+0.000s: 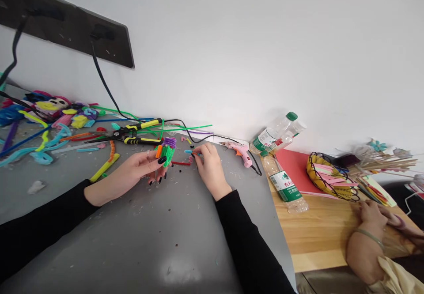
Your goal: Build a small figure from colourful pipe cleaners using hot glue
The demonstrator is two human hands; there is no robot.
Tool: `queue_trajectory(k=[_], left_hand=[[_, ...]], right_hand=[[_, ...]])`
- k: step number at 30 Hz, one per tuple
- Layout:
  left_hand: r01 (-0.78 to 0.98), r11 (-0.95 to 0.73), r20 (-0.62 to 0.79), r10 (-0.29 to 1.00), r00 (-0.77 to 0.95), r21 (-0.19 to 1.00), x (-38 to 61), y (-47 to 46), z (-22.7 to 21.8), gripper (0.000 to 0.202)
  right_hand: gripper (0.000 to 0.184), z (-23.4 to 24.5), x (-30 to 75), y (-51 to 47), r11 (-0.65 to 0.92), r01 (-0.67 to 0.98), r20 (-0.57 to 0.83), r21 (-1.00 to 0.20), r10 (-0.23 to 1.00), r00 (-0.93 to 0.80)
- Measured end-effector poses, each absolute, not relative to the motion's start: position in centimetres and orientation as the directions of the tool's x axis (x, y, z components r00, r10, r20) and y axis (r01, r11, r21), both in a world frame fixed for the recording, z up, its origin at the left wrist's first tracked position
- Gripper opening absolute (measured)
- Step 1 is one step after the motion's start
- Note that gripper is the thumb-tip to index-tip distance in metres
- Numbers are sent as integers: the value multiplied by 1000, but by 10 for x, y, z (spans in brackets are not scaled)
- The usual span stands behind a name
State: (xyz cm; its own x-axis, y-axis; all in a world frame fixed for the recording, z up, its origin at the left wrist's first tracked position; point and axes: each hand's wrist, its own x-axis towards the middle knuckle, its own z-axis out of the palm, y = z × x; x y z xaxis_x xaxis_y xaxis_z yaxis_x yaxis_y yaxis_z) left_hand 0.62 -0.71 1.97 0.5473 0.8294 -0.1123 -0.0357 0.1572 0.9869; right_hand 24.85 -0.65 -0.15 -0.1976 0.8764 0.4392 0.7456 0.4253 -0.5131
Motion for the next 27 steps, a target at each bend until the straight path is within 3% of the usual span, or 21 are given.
queue_trajectory(k=[17, 20, 23, 27], left_hand=[[-44, 151, -101, 825, 556, 988, 8, -5, 18, 55], [-47, 148, -97, 826, 555, 988, 7, -6, 19, 57], [-42, 146, -98, 824, 558, 988, 7, -6, 19, 56], [-24, 135, -98, 819, 565, 990, 8, -6, 21, 54]], right_hand=[[24, 1, 256, -10, 366, 649, 446, -667, 894, -45], [23, 3, 256, -11, 297, 525, 375, -797, 926, 46], [18, 6, 256, -11, 193, 299, 228, -934, 970, 85], [20, 10, 254, -13, 91, 62, 96, -994, 991, 88]])
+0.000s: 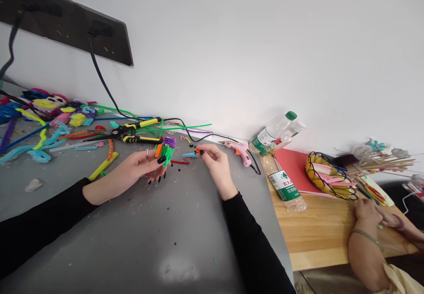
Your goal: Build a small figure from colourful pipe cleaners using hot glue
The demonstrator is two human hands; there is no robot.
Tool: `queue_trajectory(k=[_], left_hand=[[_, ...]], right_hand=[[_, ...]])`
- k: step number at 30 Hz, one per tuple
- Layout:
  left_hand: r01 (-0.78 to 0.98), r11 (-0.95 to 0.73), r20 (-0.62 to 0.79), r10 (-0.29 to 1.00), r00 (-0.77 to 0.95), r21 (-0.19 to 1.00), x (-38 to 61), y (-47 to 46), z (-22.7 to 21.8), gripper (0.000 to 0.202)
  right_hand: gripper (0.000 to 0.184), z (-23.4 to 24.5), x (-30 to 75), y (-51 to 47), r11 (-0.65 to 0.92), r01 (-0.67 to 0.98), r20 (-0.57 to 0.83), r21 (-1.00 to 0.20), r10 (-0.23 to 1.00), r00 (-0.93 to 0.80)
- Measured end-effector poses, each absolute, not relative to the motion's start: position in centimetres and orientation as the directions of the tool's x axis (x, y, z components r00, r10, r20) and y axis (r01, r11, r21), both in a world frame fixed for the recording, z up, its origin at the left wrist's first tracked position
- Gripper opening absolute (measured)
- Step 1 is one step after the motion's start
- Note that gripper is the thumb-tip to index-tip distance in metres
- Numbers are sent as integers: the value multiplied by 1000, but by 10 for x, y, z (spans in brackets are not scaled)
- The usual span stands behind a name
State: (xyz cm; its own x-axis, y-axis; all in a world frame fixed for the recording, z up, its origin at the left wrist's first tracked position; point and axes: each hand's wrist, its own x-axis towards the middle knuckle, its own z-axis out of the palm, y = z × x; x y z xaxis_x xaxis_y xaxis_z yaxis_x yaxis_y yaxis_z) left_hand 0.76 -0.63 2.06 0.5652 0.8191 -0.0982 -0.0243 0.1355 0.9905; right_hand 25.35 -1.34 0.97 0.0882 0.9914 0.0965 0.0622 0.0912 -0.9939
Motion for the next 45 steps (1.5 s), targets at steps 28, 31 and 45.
queue_trajectory(k=[28, 31, 45], left_hand=[[136, 1, -71, 856, 511, 991, 10, -11, 14, 45], [153, -20, -61, 860, 507, 988, 10, -13, 15, 46], [195, -52, -55, 860, 507, 980, 12, -14, 15, 45]], right_hand=[[10, 21, 200, -48, 181, -43, 172, -982, 972, 161], [11, 22, 198, -49, 184, -23, 177, -983, 968, 175], [16, 17, 193, -49, 194, 64, 203, -979, 956, 211]])
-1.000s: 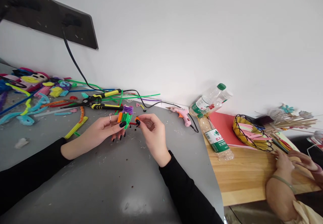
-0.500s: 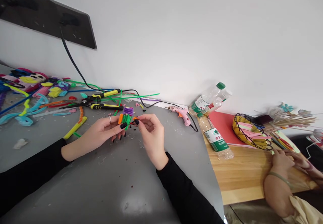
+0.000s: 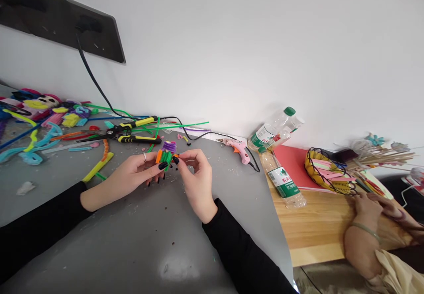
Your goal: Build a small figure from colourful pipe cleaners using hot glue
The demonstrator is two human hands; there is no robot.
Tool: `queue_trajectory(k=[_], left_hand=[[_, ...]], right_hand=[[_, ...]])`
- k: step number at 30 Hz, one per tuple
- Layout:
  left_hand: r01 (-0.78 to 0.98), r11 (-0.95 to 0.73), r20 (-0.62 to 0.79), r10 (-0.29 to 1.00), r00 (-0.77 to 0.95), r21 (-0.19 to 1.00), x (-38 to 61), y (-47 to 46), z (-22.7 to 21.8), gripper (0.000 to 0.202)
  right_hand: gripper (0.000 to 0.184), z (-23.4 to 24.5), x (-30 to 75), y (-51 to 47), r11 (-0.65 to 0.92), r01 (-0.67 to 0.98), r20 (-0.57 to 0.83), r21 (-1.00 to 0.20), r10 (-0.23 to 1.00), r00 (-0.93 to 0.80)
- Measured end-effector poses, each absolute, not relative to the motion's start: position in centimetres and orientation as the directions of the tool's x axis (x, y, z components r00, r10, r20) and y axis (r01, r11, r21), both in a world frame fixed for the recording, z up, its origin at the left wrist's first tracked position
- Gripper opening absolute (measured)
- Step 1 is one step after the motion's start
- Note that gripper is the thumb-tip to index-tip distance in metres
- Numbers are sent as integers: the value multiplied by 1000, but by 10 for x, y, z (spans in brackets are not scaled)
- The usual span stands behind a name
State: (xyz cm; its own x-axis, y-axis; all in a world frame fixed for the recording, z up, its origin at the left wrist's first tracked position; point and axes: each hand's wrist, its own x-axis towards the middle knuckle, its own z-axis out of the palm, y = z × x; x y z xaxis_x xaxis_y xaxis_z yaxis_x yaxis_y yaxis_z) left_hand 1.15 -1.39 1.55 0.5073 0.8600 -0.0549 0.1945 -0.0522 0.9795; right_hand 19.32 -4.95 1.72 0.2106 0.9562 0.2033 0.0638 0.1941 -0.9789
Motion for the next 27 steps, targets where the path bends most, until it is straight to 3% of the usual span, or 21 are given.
queue_trajectory(k=[16, 27], left_hand=[[205, -81, -36, 858, 512, 975, 11, -13, 14, 44], [204, -84, -25, 877, 480, 975, 10, -12, 11, 45]], right_hand=[[15, 18, 195, -50, 144, -13, 138, -989, 967, 212], [11, 21, 193, -51, 182, -1, 179, -983, 969, 171]])
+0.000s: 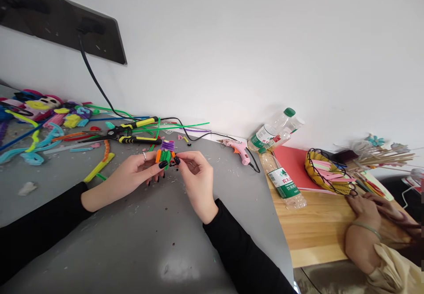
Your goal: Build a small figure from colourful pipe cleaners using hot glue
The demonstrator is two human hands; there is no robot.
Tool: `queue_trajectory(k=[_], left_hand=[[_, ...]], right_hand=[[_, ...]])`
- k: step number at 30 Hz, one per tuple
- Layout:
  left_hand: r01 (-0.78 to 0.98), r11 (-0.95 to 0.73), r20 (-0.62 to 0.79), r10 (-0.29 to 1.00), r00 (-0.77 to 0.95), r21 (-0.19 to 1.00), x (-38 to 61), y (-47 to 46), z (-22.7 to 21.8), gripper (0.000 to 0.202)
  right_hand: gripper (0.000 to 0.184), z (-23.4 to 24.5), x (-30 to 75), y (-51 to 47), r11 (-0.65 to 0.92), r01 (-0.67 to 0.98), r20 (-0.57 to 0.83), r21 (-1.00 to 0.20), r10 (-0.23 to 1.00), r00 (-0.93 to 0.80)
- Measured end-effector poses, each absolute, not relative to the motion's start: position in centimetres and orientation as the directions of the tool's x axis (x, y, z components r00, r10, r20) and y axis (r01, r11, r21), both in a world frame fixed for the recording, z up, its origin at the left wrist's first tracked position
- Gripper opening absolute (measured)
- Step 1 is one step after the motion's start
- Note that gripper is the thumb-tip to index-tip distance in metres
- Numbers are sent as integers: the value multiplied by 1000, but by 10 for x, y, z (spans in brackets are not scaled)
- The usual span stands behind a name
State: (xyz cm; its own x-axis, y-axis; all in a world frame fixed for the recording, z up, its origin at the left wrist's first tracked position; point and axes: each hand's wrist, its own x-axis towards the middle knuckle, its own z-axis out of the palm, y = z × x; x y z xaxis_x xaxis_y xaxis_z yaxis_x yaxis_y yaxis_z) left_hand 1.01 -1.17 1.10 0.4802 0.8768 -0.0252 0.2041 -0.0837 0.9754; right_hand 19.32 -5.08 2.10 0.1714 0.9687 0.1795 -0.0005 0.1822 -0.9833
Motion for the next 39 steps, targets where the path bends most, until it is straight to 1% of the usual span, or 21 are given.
queue_trajectory(k=[8, 14, 17, 23, 30, 32, 35, 39], left_hand=[[237, -114, -14, 877, 480, 965, 11, -13, 13, 40], [257, -162, 23, 882, 471, 953, 11, -13, 13, 34], [268, -188, 42, 881, 471, 945, 11, -14, 13, 33], [291, -230, 69, 878, 473, 929, 12, -14, 16, 33], [290, -234, 74, 878, 473, 928, 12, -14, 17, 32], [272, -204, 54, 880, 473, 941, 12, -14, 15, 33], [219, -126, 9, 883, 469, 968, 11, -13, 13, 39], [155, -65, -15, 881, 472, 986, 11, -11, 13, 44]], right_hand=[[12, 18, 192, -51, 183, -8, 179, -983, 968, 175], [10, 18, 192, -51, 196, 43, 201, -980, 960, 194], [12, 17, 193, -50, 167, 23, 169, -986, 965, 202], [20, 17, 194, -50, 69, -29, 62, -997, 980, 192], [22, 21, 195, -51, 7, -50, -2, -999, 986, 169], [22, 22, 195, -52, 24, -41, 17, -999, 986, 165], [23, 23, 196, -53, 90, -22, 84, -996, 978, 188], [18, 24, 196, -54, 193, 67, 202, -979, 958, 203]])
